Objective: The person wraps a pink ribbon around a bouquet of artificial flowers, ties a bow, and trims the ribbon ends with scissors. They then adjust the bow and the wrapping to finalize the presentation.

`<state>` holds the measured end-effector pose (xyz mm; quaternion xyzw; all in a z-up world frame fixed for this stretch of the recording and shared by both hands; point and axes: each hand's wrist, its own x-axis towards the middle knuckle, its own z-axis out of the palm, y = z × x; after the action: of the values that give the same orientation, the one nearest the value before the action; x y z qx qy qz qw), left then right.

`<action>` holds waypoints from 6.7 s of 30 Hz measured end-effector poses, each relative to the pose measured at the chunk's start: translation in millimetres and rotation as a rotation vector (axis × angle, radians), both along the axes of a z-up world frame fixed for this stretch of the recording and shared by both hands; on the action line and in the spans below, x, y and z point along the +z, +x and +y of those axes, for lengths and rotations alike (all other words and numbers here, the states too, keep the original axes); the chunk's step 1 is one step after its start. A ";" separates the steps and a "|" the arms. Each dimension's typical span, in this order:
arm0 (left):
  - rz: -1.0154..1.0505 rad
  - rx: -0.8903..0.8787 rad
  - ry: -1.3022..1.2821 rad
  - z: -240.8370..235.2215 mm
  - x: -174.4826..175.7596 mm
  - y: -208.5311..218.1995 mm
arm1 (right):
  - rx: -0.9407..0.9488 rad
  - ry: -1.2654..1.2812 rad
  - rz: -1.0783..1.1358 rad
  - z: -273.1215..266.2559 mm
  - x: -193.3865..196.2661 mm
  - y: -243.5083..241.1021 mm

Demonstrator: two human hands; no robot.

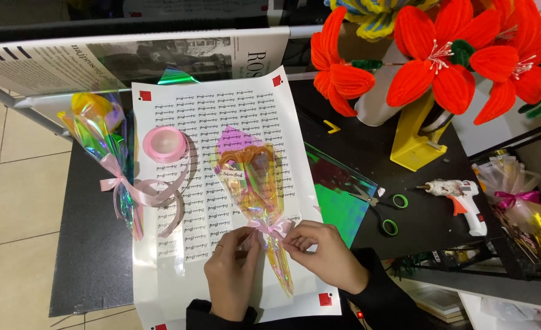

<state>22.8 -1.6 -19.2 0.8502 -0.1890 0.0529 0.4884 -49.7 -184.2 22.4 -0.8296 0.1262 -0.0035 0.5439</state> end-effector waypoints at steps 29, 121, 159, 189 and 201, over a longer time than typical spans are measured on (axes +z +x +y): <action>0.093 0.042 0.243 33.9 30.8 7.5 | 0.002 -0.253 -0.289 -34.2 20.5 4.0; 0.664 -0.430 0.324 -8.4 88.7 171.9 | 0.246 0.407 -0.011 -56.4 -11.6 124.3; 0.621 -0.841 0.153 -6.7 88.4 168.2 | 0.218 0.588 -0.012 -52.4 -21.5 123.8; 0.426 -0.488 -0.067 -20.1 71.3 160.6 | -0.162 0.600 -0.022 -47.3 -5.5 119.6; -0.320 -0.591 0.240 -35.3 63.7 143.3 | -0.057 -0.205 -0.082 -85.1 37.6 112.0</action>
<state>166.1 -36.8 44.5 0.7912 -0.5055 0.0192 0.3436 62.3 -269.3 59.9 -0.8761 0.1263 -0.0658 0.4606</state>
